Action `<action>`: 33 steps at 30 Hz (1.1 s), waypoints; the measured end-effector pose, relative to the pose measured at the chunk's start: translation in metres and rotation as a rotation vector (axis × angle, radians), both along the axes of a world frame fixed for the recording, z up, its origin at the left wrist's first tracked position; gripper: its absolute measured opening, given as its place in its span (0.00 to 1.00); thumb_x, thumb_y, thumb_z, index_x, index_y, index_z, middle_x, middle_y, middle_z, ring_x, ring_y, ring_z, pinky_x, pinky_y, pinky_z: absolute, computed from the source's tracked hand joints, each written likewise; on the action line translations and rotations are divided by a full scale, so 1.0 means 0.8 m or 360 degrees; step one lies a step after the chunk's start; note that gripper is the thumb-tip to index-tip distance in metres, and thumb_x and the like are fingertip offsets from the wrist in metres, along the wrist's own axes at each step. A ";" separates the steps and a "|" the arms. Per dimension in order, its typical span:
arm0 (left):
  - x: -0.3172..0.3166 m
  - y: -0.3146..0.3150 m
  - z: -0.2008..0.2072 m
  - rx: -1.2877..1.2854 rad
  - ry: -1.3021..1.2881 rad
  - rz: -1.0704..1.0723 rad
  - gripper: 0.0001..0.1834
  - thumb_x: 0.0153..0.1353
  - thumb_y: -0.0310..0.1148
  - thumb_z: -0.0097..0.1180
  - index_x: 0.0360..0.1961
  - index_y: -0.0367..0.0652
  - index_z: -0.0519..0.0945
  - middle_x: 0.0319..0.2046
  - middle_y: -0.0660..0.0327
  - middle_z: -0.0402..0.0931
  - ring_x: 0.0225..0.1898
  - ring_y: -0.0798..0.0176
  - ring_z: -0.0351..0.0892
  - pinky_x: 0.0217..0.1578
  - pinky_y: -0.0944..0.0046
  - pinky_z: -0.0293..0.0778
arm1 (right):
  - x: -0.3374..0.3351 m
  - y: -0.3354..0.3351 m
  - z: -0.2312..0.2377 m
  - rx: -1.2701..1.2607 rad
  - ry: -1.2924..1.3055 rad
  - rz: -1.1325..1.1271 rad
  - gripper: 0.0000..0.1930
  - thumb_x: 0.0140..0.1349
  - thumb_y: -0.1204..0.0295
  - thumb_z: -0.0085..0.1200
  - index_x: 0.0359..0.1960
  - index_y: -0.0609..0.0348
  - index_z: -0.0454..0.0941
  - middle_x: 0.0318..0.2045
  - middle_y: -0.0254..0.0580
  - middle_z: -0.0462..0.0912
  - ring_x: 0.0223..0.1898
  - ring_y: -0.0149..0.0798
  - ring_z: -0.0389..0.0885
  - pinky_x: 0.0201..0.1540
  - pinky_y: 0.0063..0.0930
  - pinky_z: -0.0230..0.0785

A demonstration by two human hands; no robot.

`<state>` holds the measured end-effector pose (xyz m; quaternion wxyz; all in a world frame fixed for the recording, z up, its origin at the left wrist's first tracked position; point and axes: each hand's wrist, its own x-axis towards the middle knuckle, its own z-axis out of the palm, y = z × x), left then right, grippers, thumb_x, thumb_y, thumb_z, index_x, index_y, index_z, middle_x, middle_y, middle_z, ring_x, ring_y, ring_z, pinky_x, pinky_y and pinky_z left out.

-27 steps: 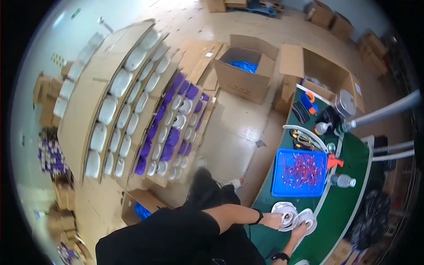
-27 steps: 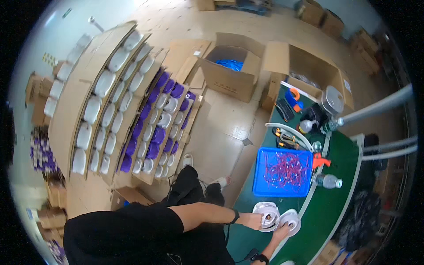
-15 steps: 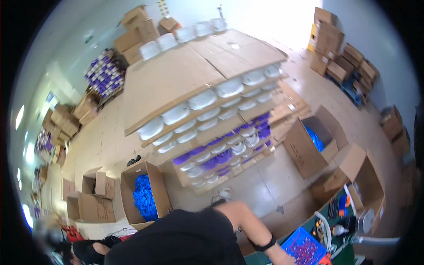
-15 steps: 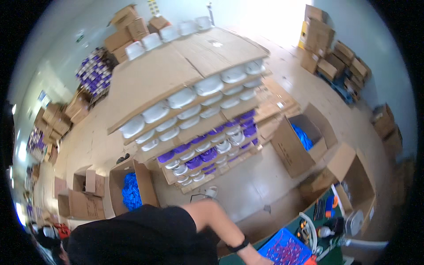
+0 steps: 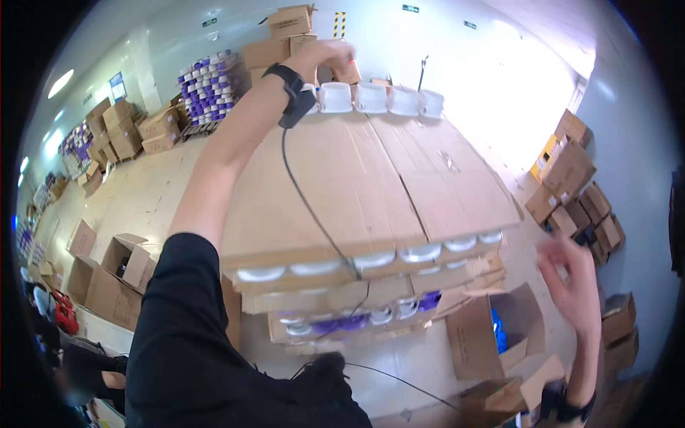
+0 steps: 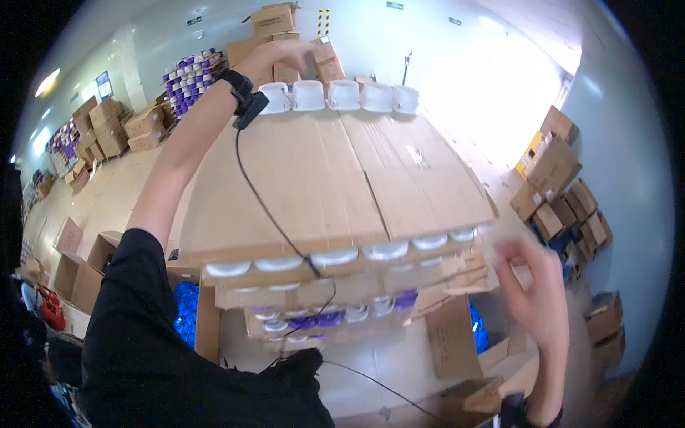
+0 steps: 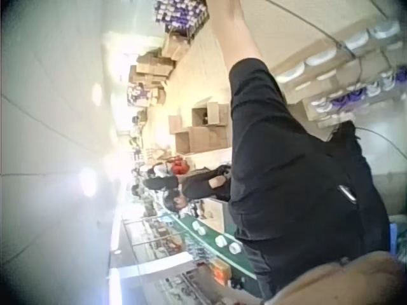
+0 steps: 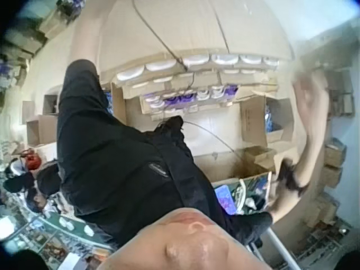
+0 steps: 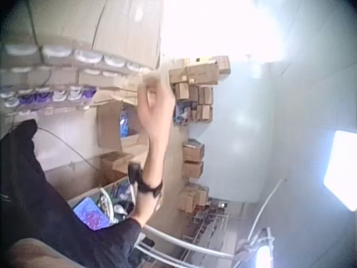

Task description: Assemble white plastic housing components and organize them on a table and pallet.

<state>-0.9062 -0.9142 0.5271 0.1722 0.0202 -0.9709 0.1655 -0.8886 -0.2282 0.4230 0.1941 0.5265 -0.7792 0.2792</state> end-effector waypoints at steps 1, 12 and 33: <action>-0.031 -0.020 -0.028 0.0302 0.0113 0.0259 0.20 0.42 0.35 0.68 0.40 0.43 0.81 0.39 0.54 0.82 0.42 0.50 0.81 0.39 0.60 0.76 | -0.048 -0.067 0.004 -0.0069 -0.0356 0.0047 0.08 0.55 0.79 0.55 0.37 0.66 0.78 0.29 0.48 0.81 0.32 0.40 0.82 0.38 0.29 0.72; -0.181 -0.133 -0.255 0.0448 0.0188 0.0669 0.36 0.42 0.32 0.67 0.57 0.47 0.69 0.48 0.49 0.79 0.51 0.51 0.78 0.51 0.53 0.74 | -0.369 -0.733 -0.104 0.0255 0.0577 0.0246 0.20 0.53 0.64 0.58 0.45 0.63 0.75 0.39 0.52 0.82 0.44 0.52 0.81 0.51 0.45 0.72; -0.148 -0.190 -0.306 0.0559 0.0145 0.0758 0.13 0.50 0.32 0.62 0.36 0.36 0.83 0.40 0.45 0.82 0.44 0.46 0.81 0.44 0.50 0.76 | -0.370 -0.840 -0.154 0.0432 0.0410 0.0160 0.11 0.53 0.62 0.56 0.32 0.52 0.85 0.32 0.44 0.86 0.36 0.45 0.85 0.35 0.42 0.75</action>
